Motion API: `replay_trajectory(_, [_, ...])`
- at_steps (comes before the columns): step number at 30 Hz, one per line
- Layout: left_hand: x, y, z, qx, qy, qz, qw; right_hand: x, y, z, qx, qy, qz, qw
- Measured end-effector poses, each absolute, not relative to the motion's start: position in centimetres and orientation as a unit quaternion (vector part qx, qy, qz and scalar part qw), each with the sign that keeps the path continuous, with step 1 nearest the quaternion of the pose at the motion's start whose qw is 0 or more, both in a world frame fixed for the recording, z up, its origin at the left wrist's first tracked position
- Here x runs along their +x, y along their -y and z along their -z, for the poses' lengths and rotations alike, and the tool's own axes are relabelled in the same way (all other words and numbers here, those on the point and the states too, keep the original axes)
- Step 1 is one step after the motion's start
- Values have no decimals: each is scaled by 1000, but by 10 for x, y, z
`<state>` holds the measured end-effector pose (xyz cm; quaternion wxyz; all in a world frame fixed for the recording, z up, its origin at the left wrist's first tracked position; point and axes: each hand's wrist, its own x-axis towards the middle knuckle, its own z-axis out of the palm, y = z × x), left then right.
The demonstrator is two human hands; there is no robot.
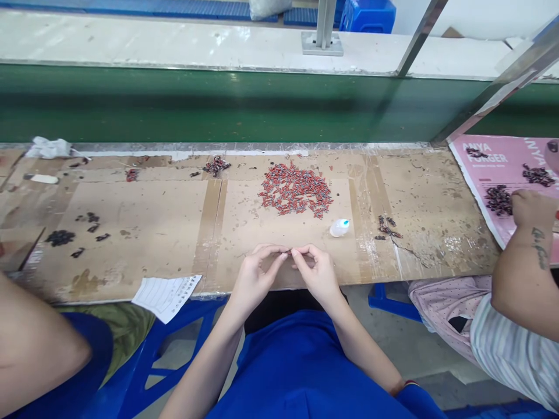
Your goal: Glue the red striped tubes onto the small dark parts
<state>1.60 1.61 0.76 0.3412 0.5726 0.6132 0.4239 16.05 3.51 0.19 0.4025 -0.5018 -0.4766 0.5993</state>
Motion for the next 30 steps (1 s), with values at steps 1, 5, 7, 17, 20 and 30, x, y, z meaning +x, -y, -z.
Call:
replay_trajectory(1, [16,-16,-8,567,-614,-424,350,161,-35,-2,-505,480,-595,400])
replay_trajectory(5, [17,-16,-7,548,-619,-424,370,163,-33,-4,-517,495,-575,396])
replay_trajectory(7, [18,-16,-7,543,-619,-424,377,163,-33,-5,-521,501,-568,394])
replay_trajectory(17, [28,-16,-10,547,-624,-402,387,171,-34,0,-491,525,-570,398])
replay_trajectory(20, [35,-17,-11,549,-615,-412,388,173,-31,1,-496,570,-515,404])
replay_trajectory(30, [-5,-38,-15,598,-645,-419,224,246,-34,5,-607,626,-211,442])
